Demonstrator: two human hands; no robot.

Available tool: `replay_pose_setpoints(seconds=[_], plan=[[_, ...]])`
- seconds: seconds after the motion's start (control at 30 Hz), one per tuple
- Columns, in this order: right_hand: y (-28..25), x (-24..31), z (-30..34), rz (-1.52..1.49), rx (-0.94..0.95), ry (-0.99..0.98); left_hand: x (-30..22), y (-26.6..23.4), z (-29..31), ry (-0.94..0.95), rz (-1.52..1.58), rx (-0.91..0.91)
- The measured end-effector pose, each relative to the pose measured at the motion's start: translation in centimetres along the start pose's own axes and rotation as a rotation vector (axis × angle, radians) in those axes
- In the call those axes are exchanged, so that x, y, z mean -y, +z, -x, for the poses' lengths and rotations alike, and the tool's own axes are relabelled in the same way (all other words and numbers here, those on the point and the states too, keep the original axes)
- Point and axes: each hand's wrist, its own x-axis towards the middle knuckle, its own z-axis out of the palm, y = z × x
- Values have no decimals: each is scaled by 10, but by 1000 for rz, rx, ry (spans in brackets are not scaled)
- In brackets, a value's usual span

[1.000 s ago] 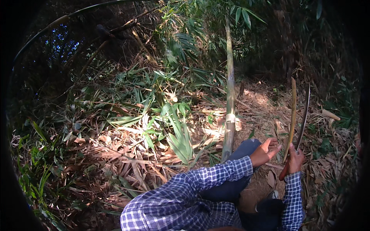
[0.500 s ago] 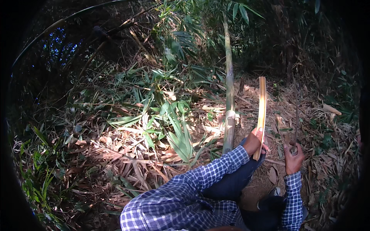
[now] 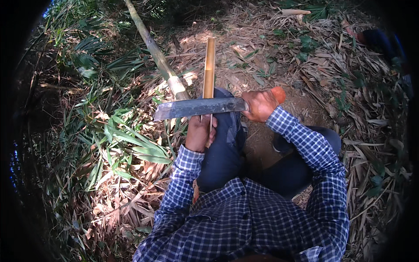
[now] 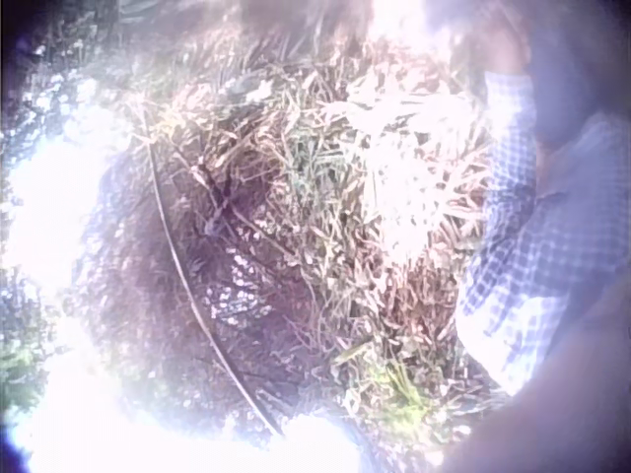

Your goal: The person sits on the ground in a bamboo grove and uses a machete to split a long bamboo pole into thin strips. They hold the pole between their legs and repeatedly strike it with the machete to separate the sections.

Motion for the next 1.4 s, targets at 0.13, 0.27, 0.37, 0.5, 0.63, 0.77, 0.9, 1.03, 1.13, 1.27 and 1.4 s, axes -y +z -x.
replay_pose_setpoints(seconds=[0.13,0.27,0.37,0.5,0.63,0.77,0.9,1.03,1.13,1.27,1.4], plan=[[-6,-24,-7,129,-67,185,4,5,0,-3,-53,-10],[-7,-6,-3,94,3,94,4,0,0,2,-70,-19],[-2,-11,-5,181,23,13,7,-1,0,31,-103,-19],[-18,-38,-23,162,-143,332,6,2,0,35,-97,-22],[-24,-25,-13,144,0,193,6,2,0,27,-68,-3],[-15,-25,-7,183,-58,-41,7,10,-1,51,-58,11],[-26,-43,-20,197,-102,298,5,7,0,2,-73,31],[-31,-25,-14,166,-83,143,7,6,-2,12,-68,48],[-23,-28,-11,111,-155,-82,3,10,-1,-15,-93,34],[-43,-51,-20,128,-145,444,5,9,-4,-39,-48,53],[-33,-26,-7,51,-137,16,3,5,-3,-67,-30,86]])
